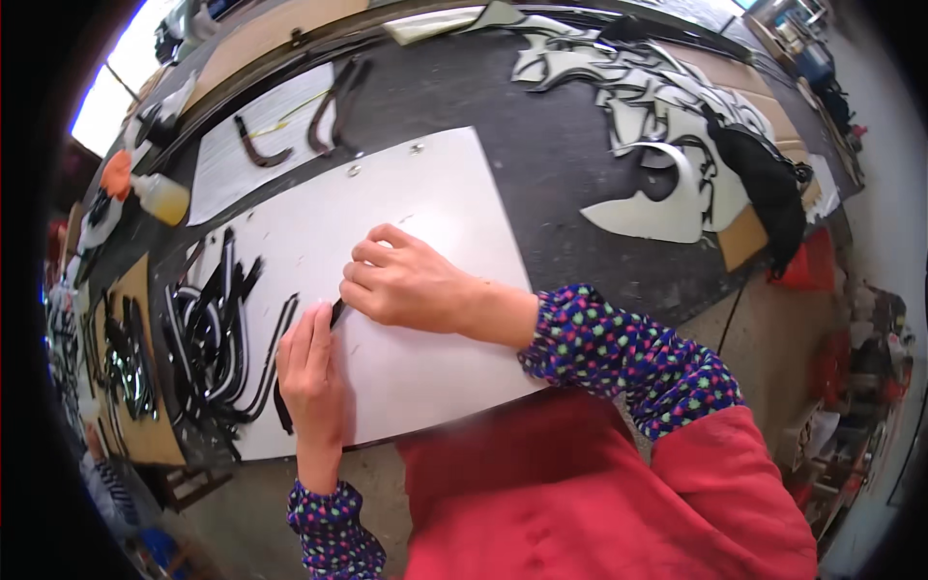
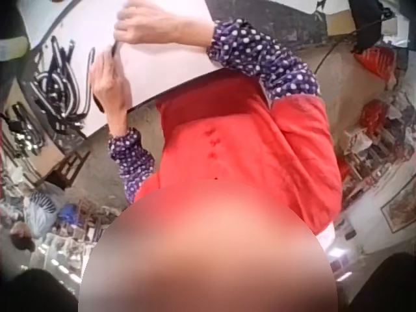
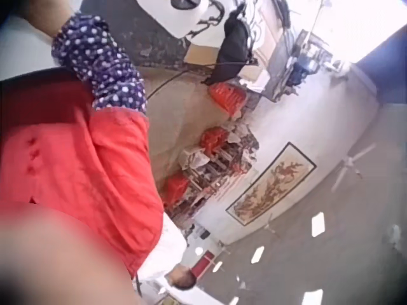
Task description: Apply glue to shoe straps and precisely attach them to the shoe upper component on a workbench.
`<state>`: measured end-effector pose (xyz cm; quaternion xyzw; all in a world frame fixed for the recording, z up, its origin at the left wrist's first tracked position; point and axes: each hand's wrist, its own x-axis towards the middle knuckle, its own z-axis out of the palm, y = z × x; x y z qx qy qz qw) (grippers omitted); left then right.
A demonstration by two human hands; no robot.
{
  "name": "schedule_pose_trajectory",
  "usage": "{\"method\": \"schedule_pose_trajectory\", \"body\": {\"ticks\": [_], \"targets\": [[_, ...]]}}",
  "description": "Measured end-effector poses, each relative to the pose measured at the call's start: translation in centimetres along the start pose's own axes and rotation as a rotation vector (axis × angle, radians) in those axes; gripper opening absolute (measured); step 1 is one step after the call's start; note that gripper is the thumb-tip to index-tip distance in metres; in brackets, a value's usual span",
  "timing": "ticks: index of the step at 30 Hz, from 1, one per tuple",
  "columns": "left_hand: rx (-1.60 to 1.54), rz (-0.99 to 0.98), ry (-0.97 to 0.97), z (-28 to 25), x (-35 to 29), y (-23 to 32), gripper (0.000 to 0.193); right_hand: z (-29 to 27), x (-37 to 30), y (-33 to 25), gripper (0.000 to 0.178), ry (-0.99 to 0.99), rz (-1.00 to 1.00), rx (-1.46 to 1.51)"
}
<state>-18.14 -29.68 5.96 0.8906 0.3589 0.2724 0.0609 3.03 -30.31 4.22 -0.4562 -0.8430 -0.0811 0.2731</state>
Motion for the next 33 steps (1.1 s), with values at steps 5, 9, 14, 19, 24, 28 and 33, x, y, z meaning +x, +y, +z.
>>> {"method": "schedule_pose_trajectory", "body": {"ticks": [5,9,14,19,24,28,33], "targets": [[0.24,0.083,-0.075,1.1,0.6,0.8,0.042,-6.9,-7.6,1.3,0.018,0.026,0.248,0.054],[0.183,0.161,0.007,1.2,1.2,0.7,0.039,-13.8,-14.8,6.1,0.033,0.098,0.65,-0.373],[0.111,0.251,-0.03,1.6,-0.1,2.7,0.037,-18.9,-20.1,13.8,0.052,-0.019,1.209,-0.434],[0.126,0.213,-0.067,1.6,-0.6,3.5,0.044,-20.8,-16.1,11.6,0.032,0.071,0.987,0.054],[0.107,0.18,-0.118,1.4,-0.7,3.5,0.04,-17.4,-8.6,7.0,0.035,-0.056,0.673,0.41],[0.047,0.171,-0.124,1.5,-1.2,3.6,0.038,-13.9,-6.2,5.9,0.073,-0.421,0.422,0.478],[0.02,0.206,-0.135,1.8,-1.2,3.3,0.036,-12.9,-4.5,8.7,0.082,-0.705,0.296,0.753]]}}
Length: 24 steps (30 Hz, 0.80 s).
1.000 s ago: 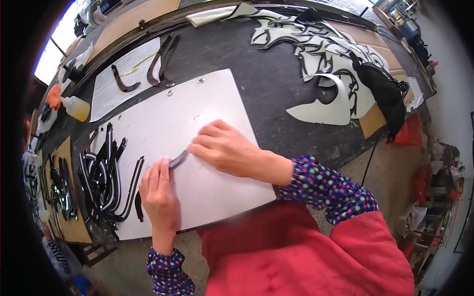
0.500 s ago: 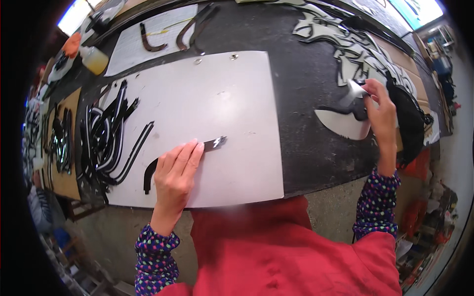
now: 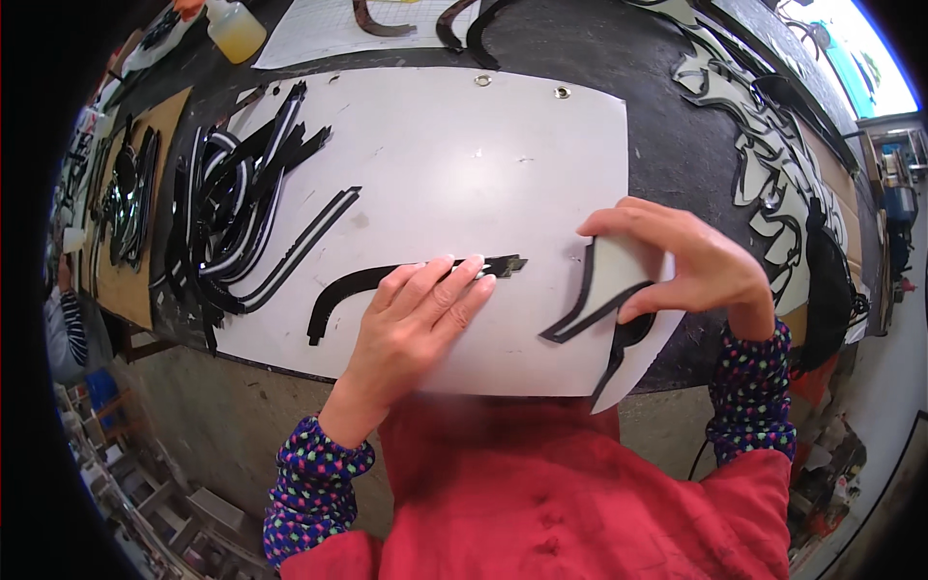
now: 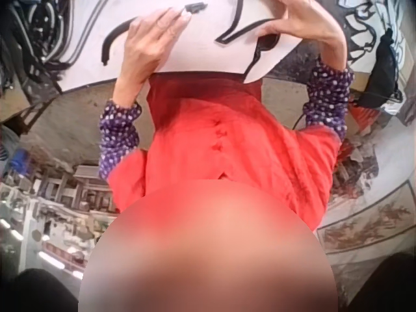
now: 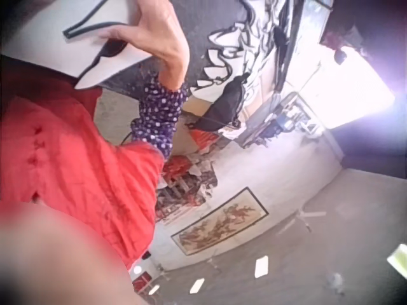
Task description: Apply glue to shoe straps and precisely attach them to the shoe upper component on a workbench.
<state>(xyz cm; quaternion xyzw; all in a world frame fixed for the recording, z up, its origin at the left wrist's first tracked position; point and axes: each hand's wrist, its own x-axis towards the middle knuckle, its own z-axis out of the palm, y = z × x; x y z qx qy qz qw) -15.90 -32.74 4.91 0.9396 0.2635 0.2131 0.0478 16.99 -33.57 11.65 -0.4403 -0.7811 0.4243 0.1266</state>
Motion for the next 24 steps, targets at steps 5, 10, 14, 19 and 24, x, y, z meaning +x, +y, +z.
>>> {"method": "schedule_pose_trajectory", "body": {"ticks": [5,10,14,19,24], "targets": [[-0.069,0.01,0.037,0.5,0.3,-0.6,0.033,-4.8,-0.6,-4.3,0.067,0.484,-0.101,0.034],[-0.062,0.027,0.068,0.6,0.3,-0.7,0.03,-3.0,-0.7,-6.4,0.029,0.557,-0.342,-0.316],[-0.057,0.022,0.08,0.2,-0.1,-0.8,0.03,3.4,0.2,-2.9,0.048,0.325,-0.219,-0.421],[-0.028,0.056,0.05,-0.3,-0.4,-1.2,0.028,6.6,-0.1,-1.6,0.05,0.202,-0.097,-0.372],[-0.035,0.071,0.022,-0.6,-0.5,-1.3,0.027,5.8,-0.2,-2.5,0.06,0.092,-0.028,-0.275]]}}
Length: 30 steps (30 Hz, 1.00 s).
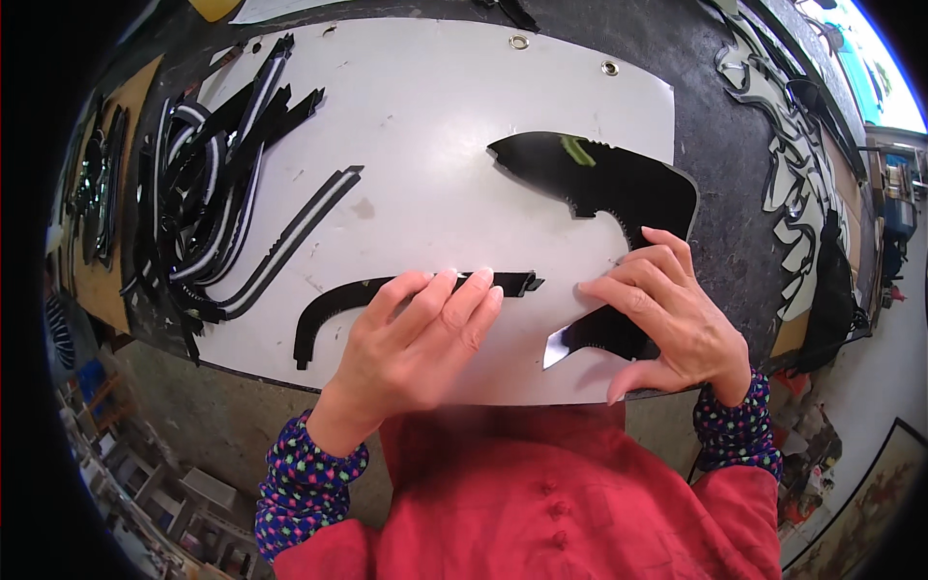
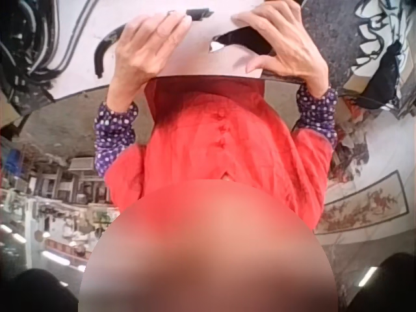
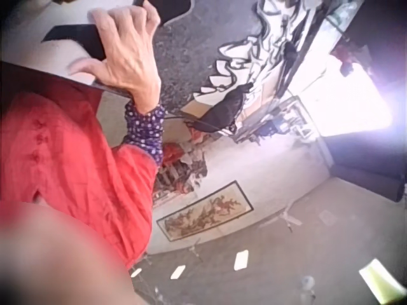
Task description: Apply glue to shoe straps and precisely attach them to the shoe upper component on a workbench.
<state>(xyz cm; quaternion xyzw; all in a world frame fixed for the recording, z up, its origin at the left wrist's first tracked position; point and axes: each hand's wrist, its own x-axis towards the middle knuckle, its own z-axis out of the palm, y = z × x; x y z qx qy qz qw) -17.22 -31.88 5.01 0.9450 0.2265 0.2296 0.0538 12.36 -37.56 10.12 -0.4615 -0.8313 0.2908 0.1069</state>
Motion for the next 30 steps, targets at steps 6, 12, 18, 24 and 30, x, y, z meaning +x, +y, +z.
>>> {"method": "schedule_pose_trajectory", "body": {"ticks": [6,12,18,24,30], "targets": [[0.01,0.009,-0.02,-0.7,-1.1,0.0,0.027,2.8,1.9,-0.6,0.028,0.137,-0.024,0.036],[-0.021,-0.001,-0.019,-0.6,-1.5,0.0,0.026,3.3,3.2,-1.7,0.02,0.168,0.081,0.224],[-0.011,0.003,-0.044,-0.5,-1.6,-0.1,0.031,2.5,3.5,-1.9,0.012,0.122,0.148,0.26],[-0.003,-0.002,-0.074,-0.7,-1.7,0.0,0.031,3.0,3.1,-2.0,0.009,0.178,0.204,0.192],[0.03,-0.008,-0.086,-0.6,-2.0,0.2,0.032,3.2,3.1,-2.7,0.007,0.176,0.294,0.161]]}}
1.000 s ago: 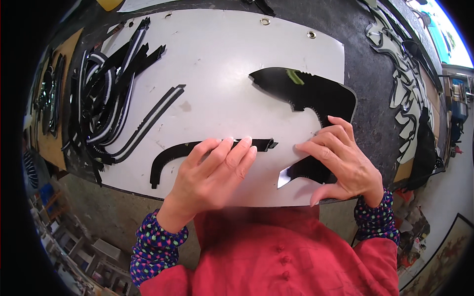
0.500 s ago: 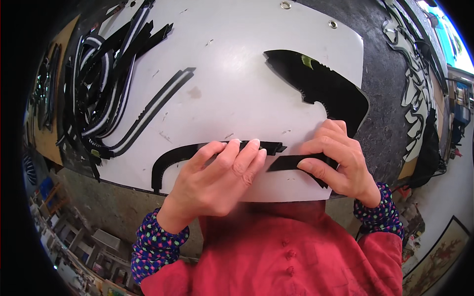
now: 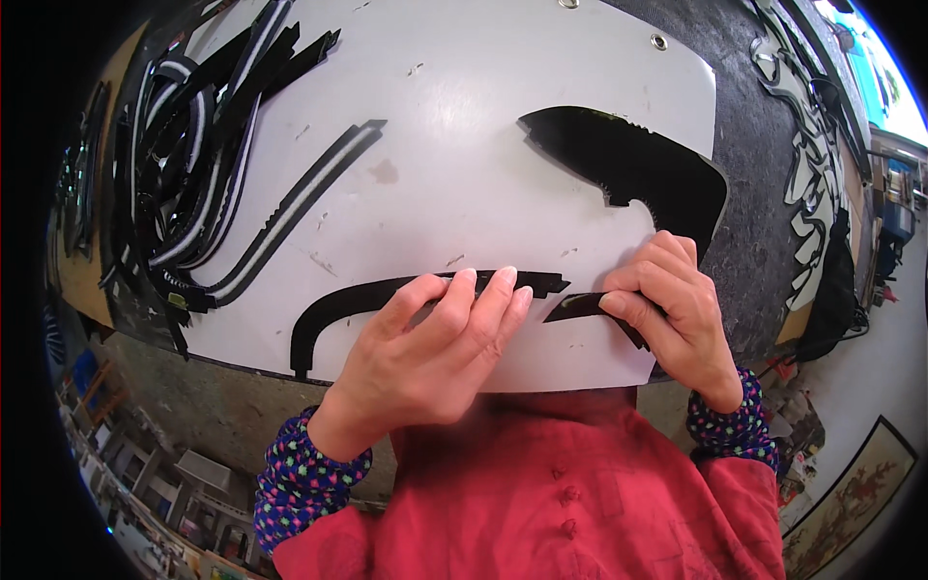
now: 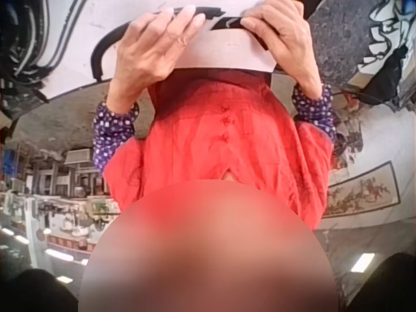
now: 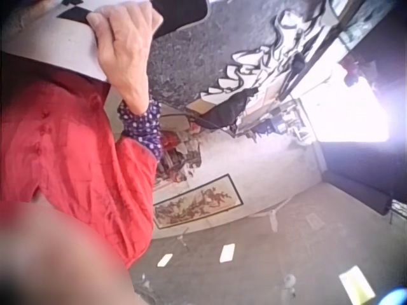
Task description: Apply glue to shoe straps and precisely attach them to the shoe upper component on a workbench.
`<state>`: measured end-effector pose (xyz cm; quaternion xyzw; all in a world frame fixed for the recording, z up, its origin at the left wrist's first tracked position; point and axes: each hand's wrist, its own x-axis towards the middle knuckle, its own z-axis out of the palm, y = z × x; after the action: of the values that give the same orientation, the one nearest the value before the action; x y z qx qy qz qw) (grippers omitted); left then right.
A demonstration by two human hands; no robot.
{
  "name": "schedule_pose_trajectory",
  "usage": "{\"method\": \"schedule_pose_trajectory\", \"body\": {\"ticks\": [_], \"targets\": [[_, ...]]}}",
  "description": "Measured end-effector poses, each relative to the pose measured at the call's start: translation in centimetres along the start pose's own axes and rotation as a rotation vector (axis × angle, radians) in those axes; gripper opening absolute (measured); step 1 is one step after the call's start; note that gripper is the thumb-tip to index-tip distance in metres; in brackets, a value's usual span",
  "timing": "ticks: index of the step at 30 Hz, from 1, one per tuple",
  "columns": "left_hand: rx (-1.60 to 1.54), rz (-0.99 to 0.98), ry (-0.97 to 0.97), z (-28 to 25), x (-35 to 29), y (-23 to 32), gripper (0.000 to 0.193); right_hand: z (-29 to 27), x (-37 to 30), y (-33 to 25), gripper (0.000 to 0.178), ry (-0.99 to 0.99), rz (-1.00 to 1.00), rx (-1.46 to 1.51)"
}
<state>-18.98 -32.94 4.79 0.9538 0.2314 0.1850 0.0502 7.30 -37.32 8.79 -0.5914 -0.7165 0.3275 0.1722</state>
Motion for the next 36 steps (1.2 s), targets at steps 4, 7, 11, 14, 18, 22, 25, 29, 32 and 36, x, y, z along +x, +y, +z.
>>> {"method": "schedule_pose_trajectory", "body": {"ticks": [4,7,11,14,18,22,25,29,32,36], "targets": [[0.001,-0.004,-0.01,-0.1,-0.1,0.1,0.032,0.2,0.2,-0.1,0.011,0.004,0.019,0.003],[-0.013,-0.013,-0.005,0.0,-0.1,0.1,0.033,0.4,0.2,-0.2,0.012,0.023,0.016,-0.003],[-0.011,0.043,0.036,0.3,-0.1,-0.4,0.031,0.5,-0.1,-0.3,0.008,0.006,0.011,-0.023],[-0.001,0.053,0.048,0.4,-0.2,-0.5,0.031,0.8,-0.2,-0.2,0.011,0.049,-0.009,-0.042],[0.007,0.028,0.046,0.4,-0.3,-0.1,0.032,1.2,-0.3,0.0,0.008,0.063,-0.049,-0.077],[0.029,-0.004,0.046,0.5,-0.3,0.4,0.034,1.3,-0.3,0.2,0.011,0.085,-0.07,-0.074],[0.029,-0.003,0.057,0.5,-0.2,0.4,0.034,1.3,-0.3,0.2,0.011,0.092,-0.069,-0.072],[0.011,-0.004,0.055,0.5,-0.2,0.4,0.033,1.2,-0.3,0.1,0.012,0.097,-0.056,-0.058],[0.013,-0.002,0.051,0.6,-0.2,0.3,0.033,1.1,-0.1,0.1,0.008,0.091,-0.055,-0.057],[0.011,-0.008,0.053,0.6,-0.1,0.3,0.033,1.0,0.0,0.1,0.008,0.094,-0.055,-0.072]]}}
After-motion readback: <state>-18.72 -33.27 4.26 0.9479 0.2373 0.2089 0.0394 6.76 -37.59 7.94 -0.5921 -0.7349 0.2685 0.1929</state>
